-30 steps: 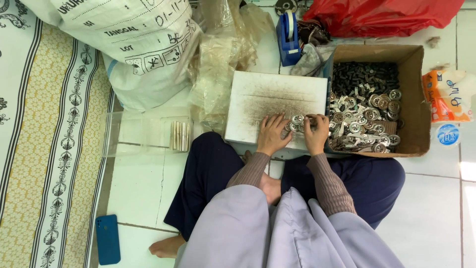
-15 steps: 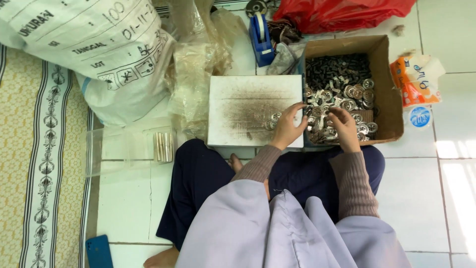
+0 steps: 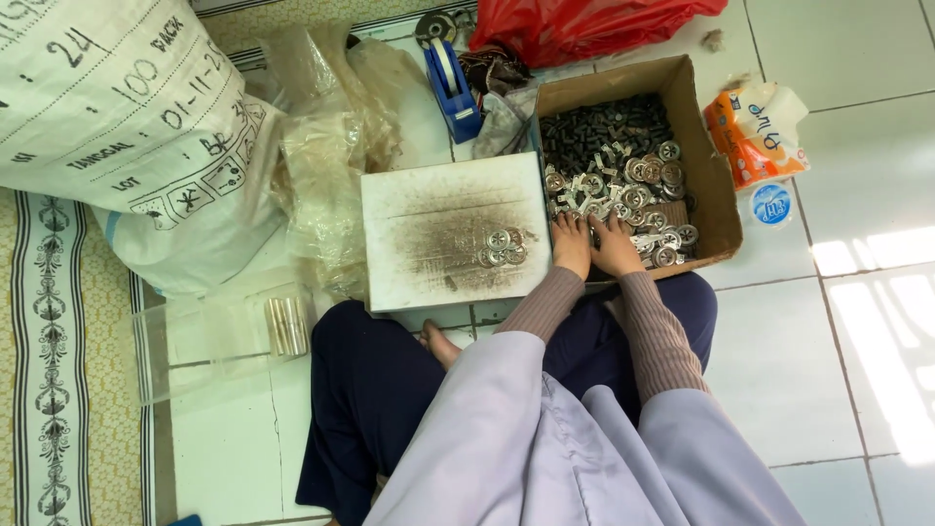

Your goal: Packaging small metal components into plastic bags using a scooping card while sitting on the floor.

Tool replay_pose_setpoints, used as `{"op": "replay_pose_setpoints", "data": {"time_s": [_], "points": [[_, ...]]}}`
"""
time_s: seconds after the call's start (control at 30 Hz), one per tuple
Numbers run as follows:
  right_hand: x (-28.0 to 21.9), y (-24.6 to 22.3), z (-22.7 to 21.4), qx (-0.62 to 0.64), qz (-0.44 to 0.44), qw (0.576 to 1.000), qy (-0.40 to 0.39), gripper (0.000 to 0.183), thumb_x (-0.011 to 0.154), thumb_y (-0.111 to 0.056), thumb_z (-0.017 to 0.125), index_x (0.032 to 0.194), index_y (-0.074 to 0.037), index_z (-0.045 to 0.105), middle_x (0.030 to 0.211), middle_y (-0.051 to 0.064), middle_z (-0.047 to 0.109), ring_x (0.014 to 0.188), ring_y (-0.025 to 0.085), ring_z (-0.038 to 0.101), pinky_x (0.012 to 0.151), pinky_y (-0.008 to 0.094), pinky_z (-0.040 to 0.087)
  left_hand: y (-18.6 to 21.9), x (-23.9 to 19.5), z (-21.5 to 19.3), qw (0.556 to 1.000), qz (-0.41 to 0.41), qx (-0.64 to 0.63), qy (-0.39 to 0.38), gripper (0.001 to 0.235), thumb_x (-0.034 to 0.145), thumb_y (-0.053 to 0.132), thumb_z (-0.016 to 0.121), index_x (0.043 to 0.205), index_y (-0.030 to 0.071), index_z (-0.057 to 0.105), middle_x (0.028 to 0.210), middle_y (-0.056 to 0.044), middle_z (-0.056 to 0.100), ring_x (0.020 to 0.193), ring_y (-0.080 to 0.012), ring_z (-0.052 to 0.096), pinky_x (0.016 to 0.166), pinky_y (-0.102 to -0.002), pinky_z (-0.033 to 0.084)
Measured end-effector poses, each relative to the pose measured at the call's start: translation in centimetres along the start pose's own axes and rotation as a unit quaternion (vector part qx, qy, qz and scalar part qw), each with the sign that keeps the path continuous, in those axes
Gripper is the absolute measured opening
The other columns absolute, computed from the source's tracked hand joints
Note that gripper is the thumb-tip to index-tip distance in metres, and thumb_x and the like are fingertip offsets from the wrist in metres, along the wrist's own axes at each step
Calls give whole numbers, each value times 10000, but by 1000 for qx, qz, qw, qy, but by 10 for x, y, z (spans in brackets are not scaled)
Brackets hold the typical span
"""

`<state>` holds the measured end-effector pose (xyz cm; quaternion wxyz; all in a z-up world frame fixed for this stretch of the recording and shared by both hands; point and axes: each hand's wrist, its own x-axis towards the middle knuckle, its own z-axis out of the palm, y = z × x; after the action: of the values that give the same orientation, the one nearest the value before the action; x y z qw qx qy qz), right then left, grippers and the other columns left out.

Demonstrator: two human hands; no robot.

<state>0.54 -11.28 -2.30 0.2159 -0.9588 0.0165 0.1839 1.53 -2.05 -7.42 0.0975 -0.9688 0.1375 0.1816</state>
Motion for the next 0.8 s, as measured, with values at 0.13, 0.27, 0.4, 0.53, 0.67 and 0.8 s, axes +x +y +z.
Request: {"op": "replay_pose_setpoints", "data": {"time_s": [0.13,0.27,0.4,0.53,0.67,0.8], "points": [[14,17,15,8,-9,999,42,521,949,-367,653,1443,-206,628,1588,323,364,1428,564,388,1135,620,404,-6,-8,4,990,19,-77,120,352,1036,222,495,1364,131,584,1529,-224,496,1431,-410,459,1090,-563,382],[17,29,20,36,16,997,61,430,943,-374,686,1336,-200,706,1516,308,446,1368,537,474,1098,583,449,-2,2,17,962,-4,-125,243,178,919,110,538,1042,96,665,1130,-214,657,1044,-389,617,803,-504,421],[42,63,51,25,37,996,83,537,879,-442,757,1348,-187,695,1364,278,564,1275,492,576,1026,556,509,-16,-13,-11,936,12,-189,297,163,848,46,614,1006,84,623,906,-110,643,878,-307,630,727,-452,444],[17,30,19,34,28,995,92,646,830,-354,779,1429,-159,635,1304,292,593,1258,506,568,1034,583,487,-19,-3,-2,914,63,-301,265,285,837,19,642,1098,86,552,919,-78,644,918,-307,669,782,-437,507],[-20,-10,-26,284,-88,942,155,410,915,-101,659,1323,-88,695,1266,261,637,1225,436,569,1091,540,416,-26,-11,-8,878,87,-378,281,247,944,154,617,1184,94,630,1057,-106,673,1050,-317,691,858,-411,580],[-30,-14,-33,499,-71,848,165,228,1009,-30,669,1230,-35,723,1089,173,731,1023,201,672,962,385,541,-36,-23,-28,845,97,-456,262,282,1082,309,498,1236,126,647,1112,-64,672,1061,-259,711,842,-329,600]]}}
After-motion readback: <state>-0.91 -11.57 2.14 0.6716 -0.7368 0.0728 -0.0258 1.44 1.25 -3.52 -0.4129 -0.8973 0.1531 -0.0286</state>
